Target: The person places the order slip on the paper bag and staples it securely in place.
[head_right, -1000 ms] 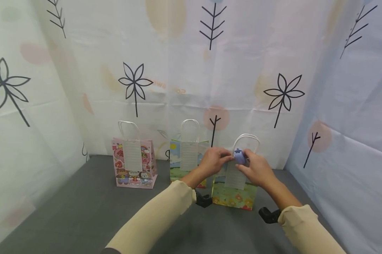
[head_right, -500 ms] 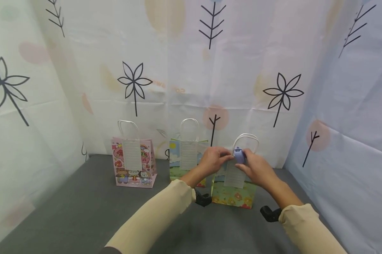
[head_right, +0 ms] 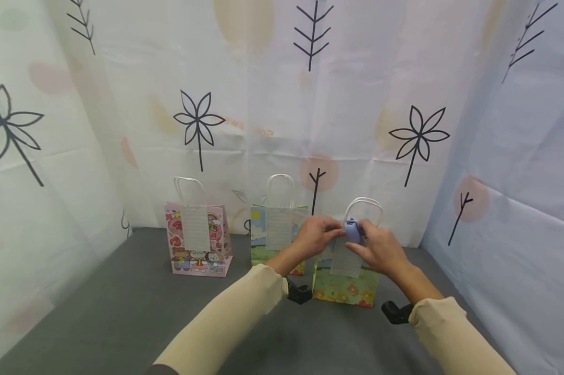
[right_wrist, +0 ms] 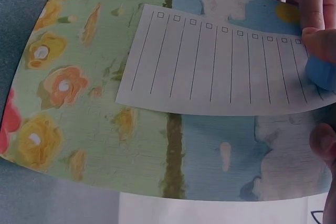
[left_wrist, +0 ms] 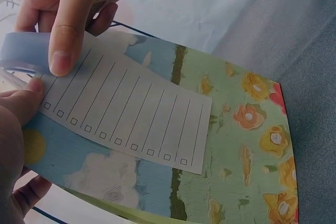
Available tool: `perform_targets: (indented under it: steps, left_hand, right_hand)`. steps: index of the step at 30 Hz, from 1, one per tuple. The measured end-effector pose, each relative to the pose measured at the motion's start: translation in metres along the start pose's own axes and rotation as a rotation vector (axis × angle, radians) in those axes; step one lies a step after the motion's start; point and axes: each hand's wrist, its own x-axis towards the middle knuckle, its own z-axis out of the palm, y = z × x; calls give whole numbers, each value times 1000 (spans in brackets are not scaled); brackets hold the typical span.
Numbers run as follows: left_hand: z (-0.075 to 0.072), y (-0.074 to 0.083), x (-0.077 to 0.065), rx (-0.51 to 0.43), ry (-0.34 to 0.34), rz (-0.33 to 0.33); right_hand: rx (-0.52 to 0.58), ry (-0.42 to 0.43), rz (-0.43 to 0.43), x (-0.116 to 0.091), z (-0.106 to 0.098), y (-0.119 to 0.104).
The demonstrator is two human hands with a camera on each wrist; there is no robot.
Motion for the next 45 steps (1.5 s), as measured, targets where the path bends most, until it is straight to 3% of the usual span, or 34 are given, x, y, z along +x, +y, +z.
perform_targets:
  steps: [5, 9, 16, 28, 37, 45]
  left_hand:
    - [-1, 1, 0, 1, 0, 14]
    - [0, 0, 0, 2, 1, 12]
    - [0, 0, 1, -13, 9, -10]
    - [0, 0, 1, -3, 13, 0]
    - [-1, -1, -1, 7, -1, 39]
    - [-1, -1, -1, -10, -2, 22]
  right_hand:
    - [-5, 28, 4, -1, 1, 0]
    - [18, 1, 64, -1, 1, 0]
    - [173, -78, 186, 1, -1, -6]
    - [397, -113, 363, 0, 2, -8]
    - [363, -47, 389, -3, 4, -7]
    - [306, -34, 350, -3, 3, -8]
